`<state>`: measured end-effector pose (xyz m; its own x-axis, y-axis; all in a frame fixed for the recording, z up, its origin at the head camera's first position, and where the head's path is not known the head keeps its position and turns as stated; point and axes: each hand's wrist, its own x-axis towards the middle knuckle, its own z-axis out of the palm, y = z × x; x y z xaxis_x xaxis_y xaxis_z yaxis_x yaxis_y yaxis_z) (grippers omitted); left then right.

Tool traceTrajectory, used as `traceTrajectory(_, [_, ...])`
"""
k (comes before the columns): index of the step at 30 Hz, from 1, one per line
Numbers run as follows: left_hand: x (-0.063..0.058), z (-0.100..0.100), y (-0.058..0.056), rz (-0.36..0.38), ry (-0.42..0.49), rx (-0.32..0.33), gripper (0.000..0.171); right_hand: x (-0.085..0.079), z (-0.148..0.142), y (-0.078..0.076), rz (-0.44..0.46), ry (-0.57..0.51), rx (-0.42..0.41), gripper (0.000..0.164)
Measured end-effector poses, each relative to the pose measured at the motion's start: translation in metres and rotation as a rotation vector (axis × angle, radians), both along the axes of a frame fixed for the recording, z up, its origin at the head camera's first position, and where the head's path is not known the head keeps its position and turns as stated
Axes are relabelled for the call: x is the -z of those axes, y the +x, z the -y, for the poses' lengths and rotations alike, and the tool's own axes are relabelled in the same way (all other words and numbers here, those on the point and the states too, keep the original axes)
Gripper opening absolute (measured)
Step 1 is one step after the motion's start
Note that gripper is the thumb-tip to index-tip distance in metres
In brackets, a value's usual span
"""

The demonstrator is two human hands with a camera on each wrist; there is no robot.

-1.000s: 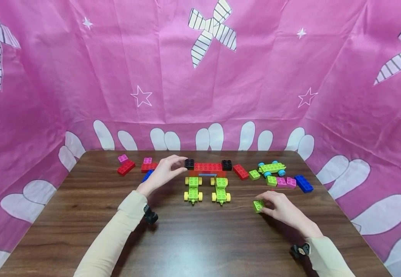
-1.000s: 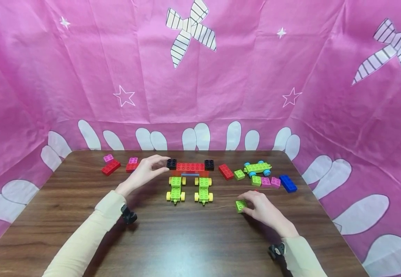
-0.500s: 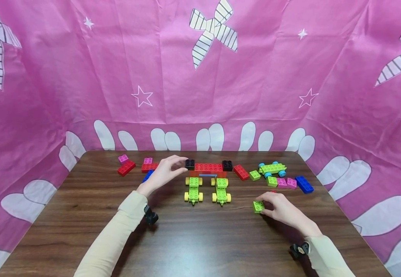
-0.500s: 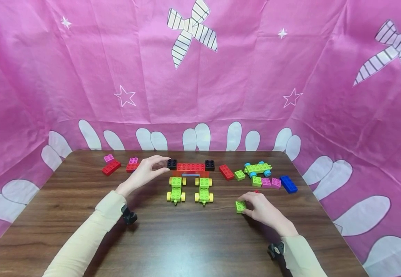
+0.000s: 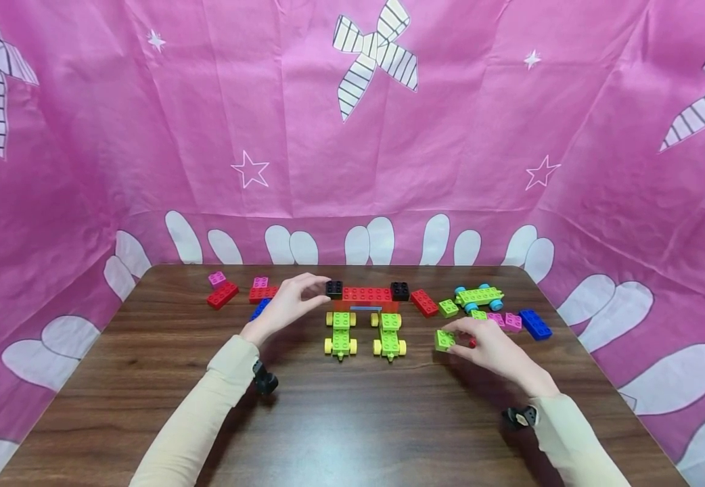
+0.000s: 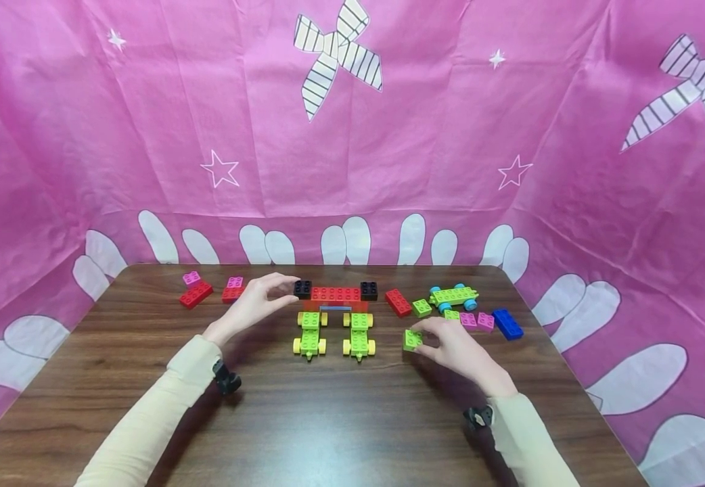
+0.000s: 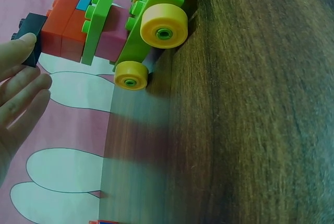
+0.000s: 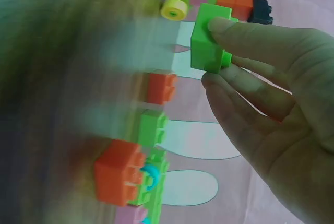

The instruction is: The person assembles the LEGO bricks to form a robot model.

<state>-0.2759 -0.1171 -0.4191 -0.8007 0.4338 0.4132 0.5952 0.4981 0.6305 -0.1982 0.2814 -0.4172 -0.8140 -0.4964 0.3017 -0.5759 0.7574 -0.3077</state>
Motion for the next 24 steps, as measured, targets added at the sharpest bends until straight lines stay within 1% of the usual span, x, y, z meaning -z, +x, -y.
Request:
traceTrajectory(7, [0.002,0.0,0.0,-0.004,0.006,0.001,0.038,-0.012,0.008,-0.007,-0.019,-0.015,-0.036,0.028])
traceTrajectory(10, [0.002,0.0,-0.001,-0.006,0.008,-0.001,0.038,-0.018,0.011,-0.011,-0.06,0.001,-0.057,0.029])
traceTrajectory(13, [0.002,0.0,-0.001,-0.003,0.008,-0.001,0.038,-0.025,0.014,-0.013,-0.091,0.022,-0.058,0.032])
traceTrajectory(15, [0.002,0.0,-0.001,0.002,0.009,-0.001,0.038,-0.03,0.017,-0.015,-0.098,0.029,-0.06,0.033])
traceTrajectory(17, [0.002,0.0,-0.001,0.006,0.009,-0.001,0.038,-0.035,0.02,-0.017,-0.093,0.018,-0.068,0.035])
traceTrajectory(24, [0.003,0.0,-0.001,0.007,0.003,-0.006,0.038,-0.05,0.036,-0.026,-0.124,-0.02,-0.116,0.034])
